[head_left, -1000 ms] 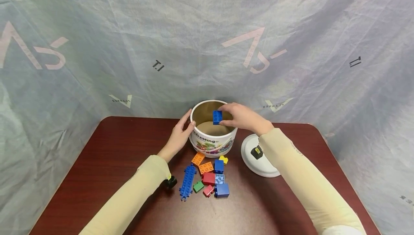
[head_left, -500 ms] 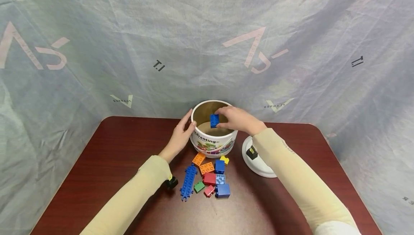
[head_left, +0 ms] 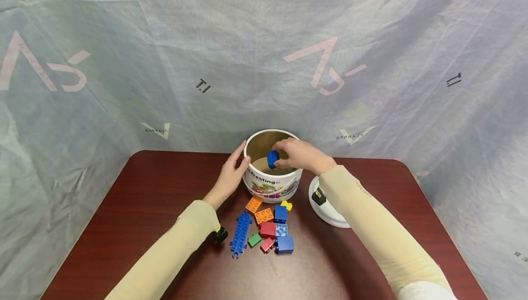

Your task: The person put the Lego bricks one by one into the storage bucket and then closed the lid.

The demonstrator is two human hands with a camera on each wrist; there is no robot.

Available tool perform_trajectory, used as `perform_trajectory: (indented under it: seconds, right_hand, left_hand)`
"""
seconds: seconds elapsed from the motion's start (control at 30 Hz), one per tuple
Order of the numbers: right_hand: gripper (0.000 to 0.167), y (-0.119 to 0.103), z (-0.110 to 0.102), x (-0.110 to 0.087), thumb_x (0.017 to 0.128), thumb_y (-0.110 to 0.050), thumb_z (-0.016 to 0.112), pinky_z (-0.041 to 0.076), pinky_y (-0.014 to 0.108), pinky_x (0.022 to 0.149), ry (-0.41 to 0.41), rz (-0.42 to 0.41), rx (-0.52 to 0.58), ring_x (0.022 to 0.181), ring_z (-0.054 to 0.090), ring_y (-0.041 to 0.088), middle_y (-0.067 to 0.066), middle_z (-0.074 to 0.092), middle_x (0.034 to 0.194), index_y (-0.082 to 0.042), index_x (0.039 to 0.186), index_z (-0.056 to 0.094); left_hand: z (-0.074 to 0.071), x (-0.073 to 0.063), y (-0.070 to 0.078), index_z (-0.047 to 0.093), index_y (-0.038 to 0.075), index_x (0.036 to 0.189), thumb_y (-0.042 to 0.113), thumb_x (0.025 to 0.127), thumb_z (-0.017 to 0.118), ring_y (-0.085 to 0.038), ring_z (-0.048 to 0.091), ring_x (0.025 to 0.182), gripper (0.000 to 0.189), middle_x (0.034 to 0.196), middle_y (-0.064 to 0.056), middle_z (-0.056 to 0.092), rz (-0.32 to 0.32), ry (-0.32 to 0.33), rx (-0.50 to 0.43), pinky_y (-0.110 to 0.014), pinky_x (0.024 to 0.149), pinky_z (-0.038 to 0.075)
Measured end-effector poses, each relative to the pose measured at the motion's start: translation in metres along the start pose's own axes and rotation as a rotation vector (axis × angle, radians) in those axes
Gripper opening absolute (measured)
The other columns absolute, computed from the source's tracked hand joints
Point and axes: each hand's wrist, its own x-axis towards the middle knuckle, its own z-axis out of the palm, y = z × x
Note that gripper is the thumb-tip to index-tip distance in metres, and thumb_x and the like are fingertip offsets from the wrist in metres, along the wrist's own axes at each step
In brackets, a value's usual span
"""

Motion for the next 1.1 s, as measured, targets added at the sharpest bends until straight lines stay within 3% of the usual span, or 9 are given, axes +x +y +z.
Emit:
perform_trajectory:
  seconds: [0.3, 0.73, 1.07, 1.1]
  right_hand:
    - [0.035, 0.001, 0.000, -0.007, 0.097, -0.025, 0.075, 0.051, 0.045, 0.104, 0.037, -0.038, -0.023, 0.115, 0.066, 0.031, 0.015, 0.072, 0.122, -0.002, 0.124, 0.073]
    - [0.033, -0.009, -0.019, -0.035, 0.097, -0.020, 0.075, 0.050, 0.047, 0.103, 0.118, -0.086, -0.010, 0.115, 0.065, 0.031, 0.014, 0.073, 0.120, -0.002, 0.124, 0.072]
    - [0.030, -0.019, -0.025, -0.065, 0.094, -0.019, 0.078, 0.055, 0.042, 0.091, 0.194, -0.167, -0.025, 0.103, 0.065, 0.025, 0.006, 0.073, 0.113, -0.005, 0.120, 0.074]
    - [0.030, -0.020, -0.025, -0.068, 0.094, -0.019, 0.078, 0.055, 0.041, 0.090, 0.199, -0.171, -0.023, 0.102, 0.064, 0.023, 0.006, 0.073, 0.113, -0.005, 0.120, 0.074]
  left_hand:
    - [0.001, -0.001, 0.000, 0.034, 0.018, 0.165, 0.025, 0.110, 0.055, -0.029, 0.029, 0.155, 0.059, 0.168, -0.008, 0.034, 0.008, -0.006, 0.026, -0.054, 0.124, 0.027]
    - [0.001, -0.001, 0.002, 0.033, 0.017, 0.165, 0.025, 0.110, 0.055, -0.030, 0.027, 0.156, 0.060, 0.169, -0.009, 0.032, 0.001, -0.011, 0.009, -0.055, 0.123, 0.028]
    - [0.000, -0.001, 0.002, 0.033, 0.016, 0.165, 0.026, 0.110, 0.055, -0.031, 0.027, 0.156, 0.060, 0.169, -0.010, 0.032, -0.001, -0.005, 0.006, -0.057, 0.123, 0.027]
    - [-0.001, -0.003, 0.008, 0.033, 0.014, 0.165, 0.024, 0.110, 0.055, -0.032, 0.027, 0.156, 0.060, 0.169, -0.012, 0.032, -0.004, -0.003, 0.000, -0.057, 0.123, 0.026]
